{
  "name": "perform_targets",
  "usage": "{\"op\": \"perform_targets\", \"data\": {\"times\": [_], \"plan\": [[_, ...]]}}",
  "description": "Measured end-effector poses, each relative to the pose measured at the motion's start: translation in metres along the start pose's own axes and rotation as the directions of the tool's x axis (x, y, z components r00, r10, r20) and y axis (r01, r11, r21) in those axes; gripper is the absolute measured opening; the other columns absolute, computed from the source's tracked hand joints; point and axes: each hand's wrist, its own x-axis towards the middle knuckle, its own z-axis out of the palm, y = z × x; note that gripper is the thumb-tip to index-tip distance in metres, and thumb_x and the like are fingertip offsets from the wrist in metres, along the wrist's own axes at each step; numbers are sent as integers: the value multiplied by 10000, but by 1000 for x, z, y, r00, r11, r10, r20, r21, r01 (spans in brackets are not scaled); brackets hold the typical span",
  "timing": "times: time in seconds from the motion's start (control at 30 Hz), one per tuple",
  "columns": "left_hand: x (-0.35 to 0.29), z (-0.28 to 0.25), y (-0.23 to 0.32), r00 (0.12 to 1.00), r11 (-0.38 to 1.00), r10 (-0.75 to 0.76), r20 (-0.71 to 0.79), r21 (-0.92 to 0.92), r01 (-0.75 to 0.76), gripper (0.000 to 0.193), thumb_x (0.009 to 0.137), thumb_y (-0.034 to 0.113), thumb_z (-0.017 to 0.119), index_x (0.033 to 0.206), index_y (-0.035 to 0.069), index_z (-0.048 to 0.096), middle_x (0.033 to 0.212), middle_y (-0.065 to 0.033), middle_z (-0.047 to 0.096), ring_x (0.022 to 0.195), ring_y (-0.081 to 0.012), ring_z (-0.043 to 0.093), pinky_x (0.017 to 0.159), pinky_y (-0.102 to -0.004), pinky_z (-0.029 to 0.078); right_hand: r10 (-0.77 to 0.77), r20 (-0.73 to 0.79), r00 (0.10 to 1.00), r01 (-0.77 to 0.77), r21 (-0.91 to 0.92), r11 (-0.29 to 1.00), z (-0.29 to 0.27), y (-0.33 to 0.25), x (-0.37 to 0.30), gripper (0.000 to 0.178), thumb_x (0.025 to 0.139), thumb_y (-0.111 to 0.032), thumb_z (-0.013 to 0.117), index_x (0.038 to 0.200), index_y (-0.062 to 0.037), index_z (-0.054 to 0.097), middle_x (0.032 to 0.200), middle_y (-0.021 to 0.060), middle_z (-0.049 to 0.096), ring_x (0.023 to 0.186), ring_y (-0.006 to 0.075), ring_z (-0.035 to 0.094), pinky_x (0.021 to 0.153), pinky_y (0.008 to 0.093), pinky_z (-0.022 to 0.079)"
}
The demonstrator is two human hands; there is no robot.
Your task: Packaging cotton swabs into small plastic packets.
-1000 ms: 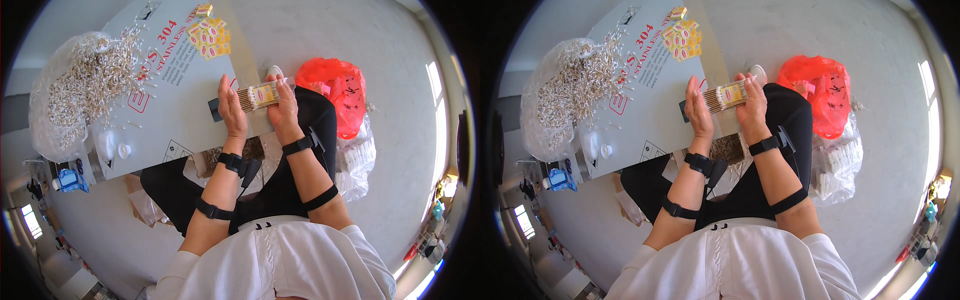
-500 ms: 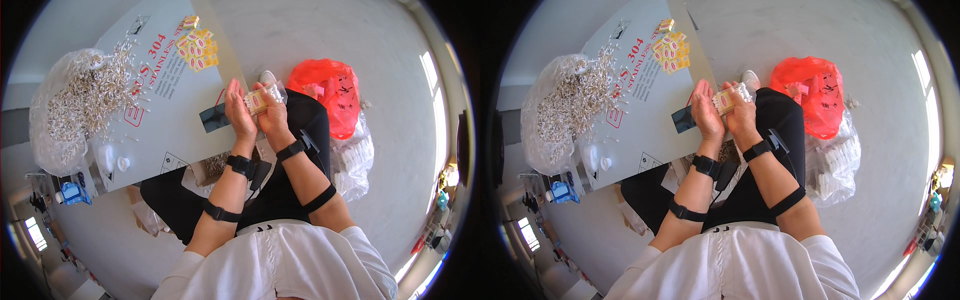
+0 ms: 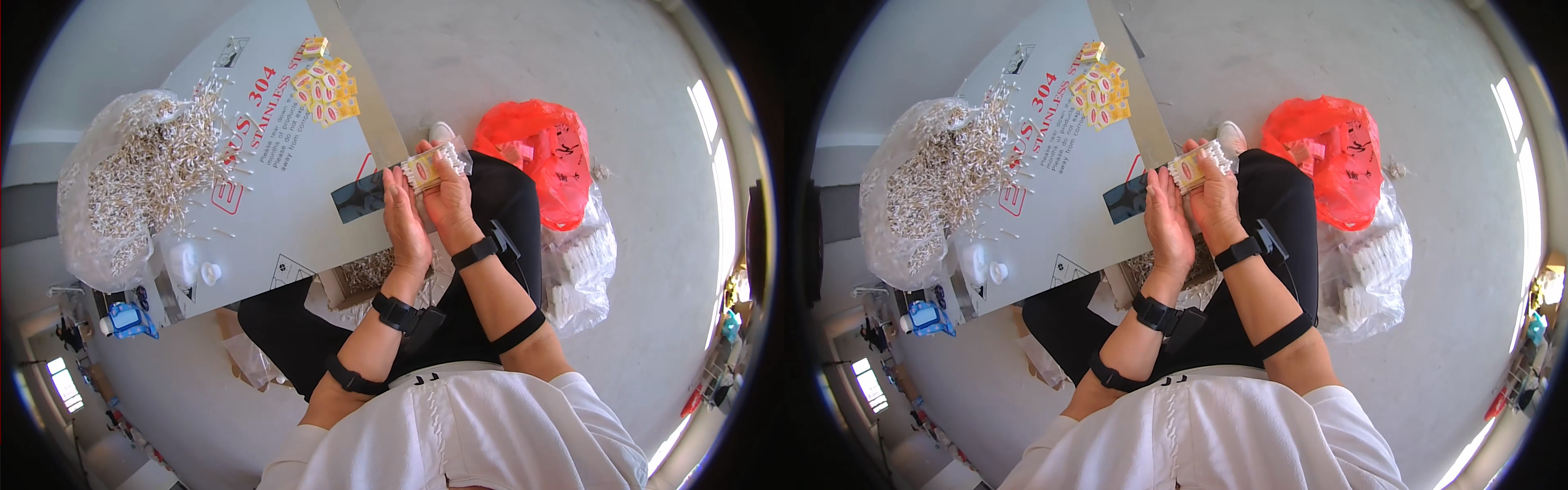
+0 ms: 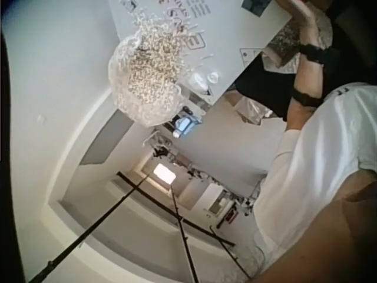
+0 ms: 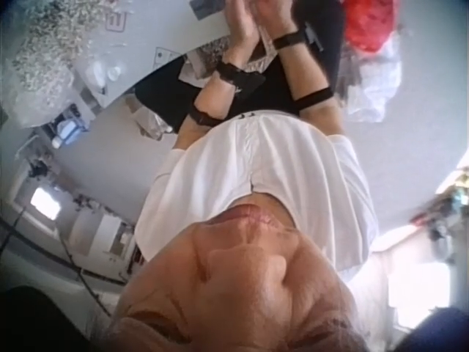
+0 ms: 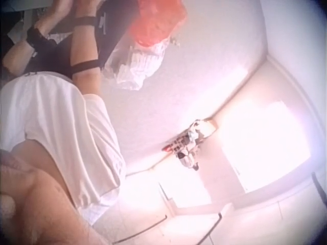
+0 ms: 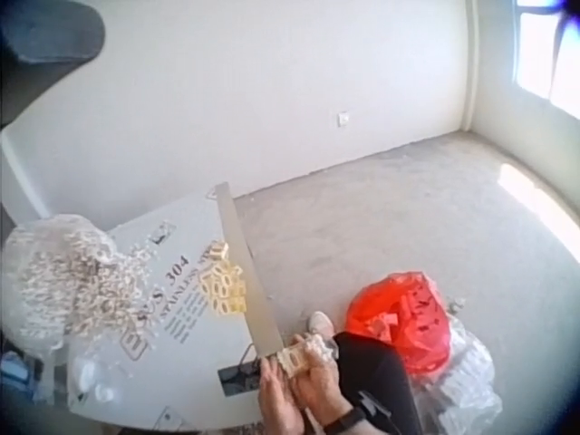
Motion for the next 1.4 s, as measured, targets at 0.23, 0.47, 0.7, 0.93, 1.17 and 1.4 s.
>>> {"op": "perform_targets", "data": {"times": [0.23,0.47,0.7,0.93,1.17,1.4], "plan": [[10,1,8,986,974,-161,-43,-168,152,859,996,563,361,1508,-51,48,1550,-264,191,1445,-324,225,1188,-411,195,-26,-6,1000,25,-54,998,-1,1,1,362,913,-15,604,1262,23,515,1209,155,627,1160,265,581,1012,401,470],[27,-15,20,945,913,-321,60,-248,325,797,1006,524,383,1486,-68,146,1487,-253,329,1371,-296,362,1154,-401,279,-59,7,998,59,-145,988,-2,2,1,411,876,47,604,1275,26,503,1212,147,623,1159,258,577,1009,370,464],[3,-8,14,970,974,-201,-135,-130,183,706,1020,472,397,1426,-89,262,1407,-293,414,1282,-334,470,1101,-426,362,62,6,998,-62,116,991,-7,-8,5,480,868,23,637,1309,15,447,1235,175,594,1173,294,562,1030,410,436],[12,-21,24,933,926,-361,-13,-120,357,713,1015,481,409,1414,-96,275,1349,-301,482,1219,-335,533,1021,-417,429,-3,-29,1000,4,16,1000,1,0,6,363,921,-16,587,1273,10,500,1221,156,617,1200,289,554,1038,402,441],[23,-25,28,966,966,-257,10,41,256,775,1007,522,394,1426,-113,245,1340,-313,489,1208,-332,545,1030,-421,413,4,30,1000,-3,-17,1000,-6,-5,7,386,901,-6,613,1265,25,489,1168,164,630,1151,296,584,1011,426,456],[41,-21,29,906,867,-424,10,-285,409,762,1016,505,376,1441,-102,201,1384,-306,434,1238,-342,502,1063,-443,393,10,-15,1000,-10,6,1000,-3,-1,12,338,936,-80,599,1258,0,534,1211,151,626,1210,295,553,1031,419,440]]}}
